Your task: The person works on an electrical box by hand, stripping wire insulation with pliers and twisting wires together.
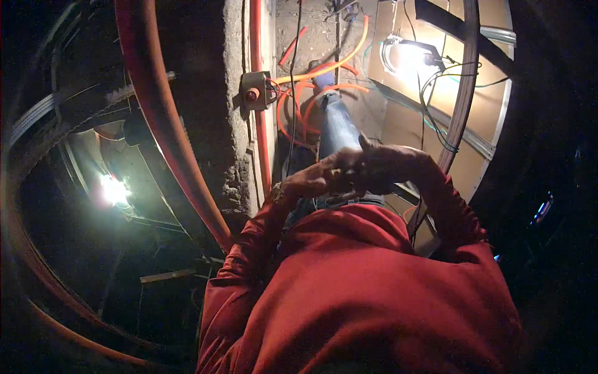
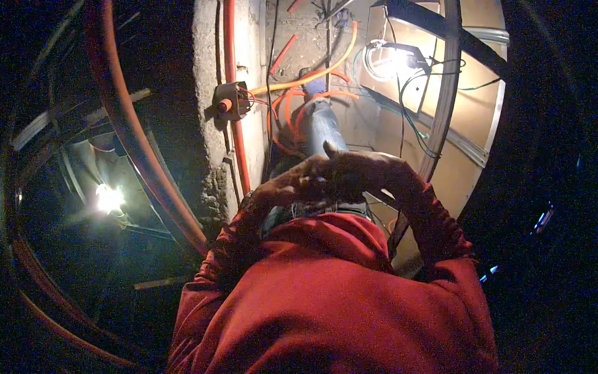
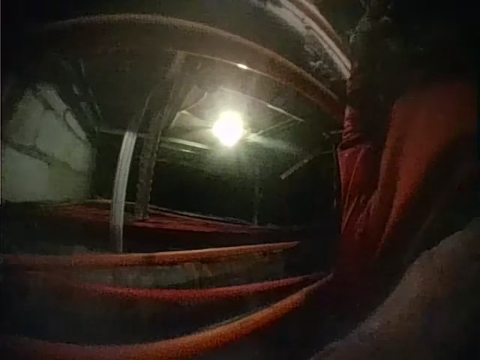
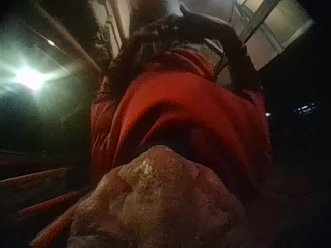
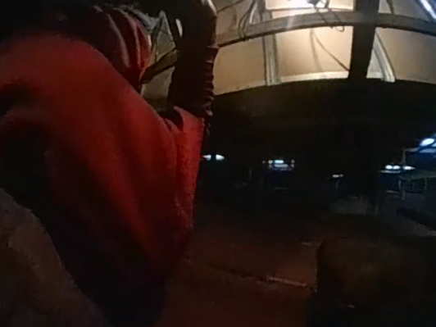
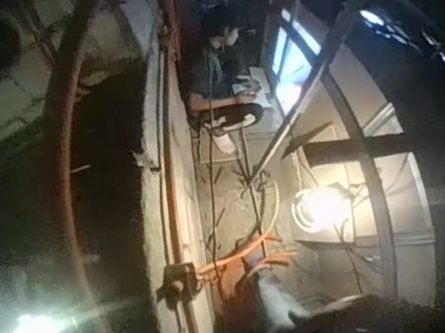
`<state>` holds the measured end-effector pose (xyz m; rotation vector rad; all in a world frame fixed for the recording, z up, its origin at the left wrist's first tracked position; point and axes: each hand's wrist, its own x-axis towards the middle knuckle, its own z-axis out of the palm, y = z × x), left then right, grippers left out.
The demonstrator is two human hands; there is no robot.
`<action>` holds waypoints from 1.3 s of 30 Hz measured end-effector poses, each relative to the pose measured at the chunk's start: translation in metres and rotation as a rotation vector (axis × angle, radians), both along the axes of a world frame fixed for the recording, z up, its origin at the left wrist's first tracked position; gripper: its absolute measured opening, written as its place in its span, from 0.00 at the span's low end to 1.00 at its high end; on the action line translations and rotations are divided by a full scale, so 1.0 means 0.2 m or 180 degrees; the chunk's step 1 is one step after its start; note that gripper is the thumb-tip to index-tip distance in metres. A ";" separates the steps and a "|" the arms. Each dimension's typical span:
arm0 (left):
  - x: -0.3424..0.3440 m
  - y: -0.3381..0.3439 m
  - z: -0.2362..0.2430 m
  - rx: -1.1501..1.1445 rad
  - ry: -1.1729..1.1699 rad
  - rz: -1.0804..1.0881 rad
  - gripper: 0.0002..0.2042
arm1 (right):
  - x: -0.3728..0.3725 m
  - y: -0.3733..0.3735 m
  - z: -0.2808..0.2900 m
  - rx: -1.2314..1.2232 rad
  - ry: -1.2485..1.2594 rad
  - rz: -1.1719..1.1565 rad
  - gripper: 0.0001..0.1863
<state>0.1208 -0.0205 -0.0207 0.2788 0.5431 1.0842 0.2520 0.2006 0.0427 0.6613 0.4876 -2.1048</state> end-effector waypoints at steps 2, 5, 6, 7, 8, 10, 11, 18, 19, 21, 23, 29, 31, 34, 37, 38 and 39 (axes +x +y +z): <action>0.03 -0.04 -0.02 -0.0383 -0.0209 0.0417 0.31 | 0.04 -0.05 -0.04 0.0434 0.0599 -0.0234 0.40; -0.01 -0.09 -0.11 -0.0479 0.0539 0.0202 0.27 | 0.03 -0.12 -0.11 -0.0691 0.0174 -0.1440 0.38; -0.02 -0.10 -0.14 -0.0547 0.0592 0.0102 0.25 | 0.03 -0.17 -0.11 -0.0860 0.0141 -0.1832 0.38; -0.02 -0.13 -0.16 -0.0736 0.0722 0.0079 0.23 | 0.02 -0.19 -0.11 -0.0535 0.0153 -0.1839 0.38; 0.00 -0.13 -0.18 -0.0978 0.0970 0.0094 0.22 | 0.03 -0.23 -0.09 -0.0259 -0.0481 -0.1965 0.35; 0.05 -0.13 -0.22 -0.0639 0.1199 0.0730 0.20 | 0.03 -0.30 -0.04 0.0253 -0.0538 -0.2286 0.30; 0.06 -0.14 -0.22 -0.0546 0.1170 0.0925 0.17 | 0.04 -0.33 -0.02 0.0891 -0.0263 -0.2154 0.29; 0.04 -0.12 -0.11 -0.1172 0.0341 0.0735 0.07 | 0.06 -0.48 -0.19 0.3171 0.0265 -0.1544 0.22; 0.03 -0.13 -0.10 -0.1174 0.0469 0.0652 0.08 | 0.08 -0.47 -0.23 0.2987 0.0220 -0.1487 0.21; 0.02 -0.14 -0.09 -0.1360 0.0695 0.0490 0.09 | 0.11 -0.45 -0.29 0.2655 -0.0123 -0.1512 0.19; 0.00 -0.16 -0.11 -0.1719 0.0810 0.0274 0.09 | 0.12 -0.40 -0.32 0.1843 -0.0558 -0.2198 0.17; -0.12 -0.21 -0.13 -0.1313 0.1532 0.0779 0.14 | 0.05 -0.22 -0.21 0.1014 -0.0087 -0.2771 0.25; -0.15 -0.21 -0.09 -0.1358 0.1806 0.0698 0.17 | 0.02 -0.17 -0.19 0.0957 -0.0068 -0.2768 0.24; -0.15 -0.20 -0.03 -0.2272 0.0619 0.0987 0.19 | -0.01 -0.14 -0.17 0.1162 0.0009 -0.2561 0.24; -0.14 -0.18 0.00 -0.2391 0.0924 0.0962 0.21 | -0.03 -0.16 -0.15 0.1335 -0.0027 -0.2386 0.27; -0.14 -0.18 0.01 -0.2379 0.0992 0.1058 0.21 | -0.03 -0.17 -0.15 0.1301 -0.0078 -0.2455 0.27; -0.14 -0.18 0.02 -0.2423 0.1124 0.1089 0.20 | -0.03 -0.18 -0.14 0.1264 -0.0133 -0.2523 0.28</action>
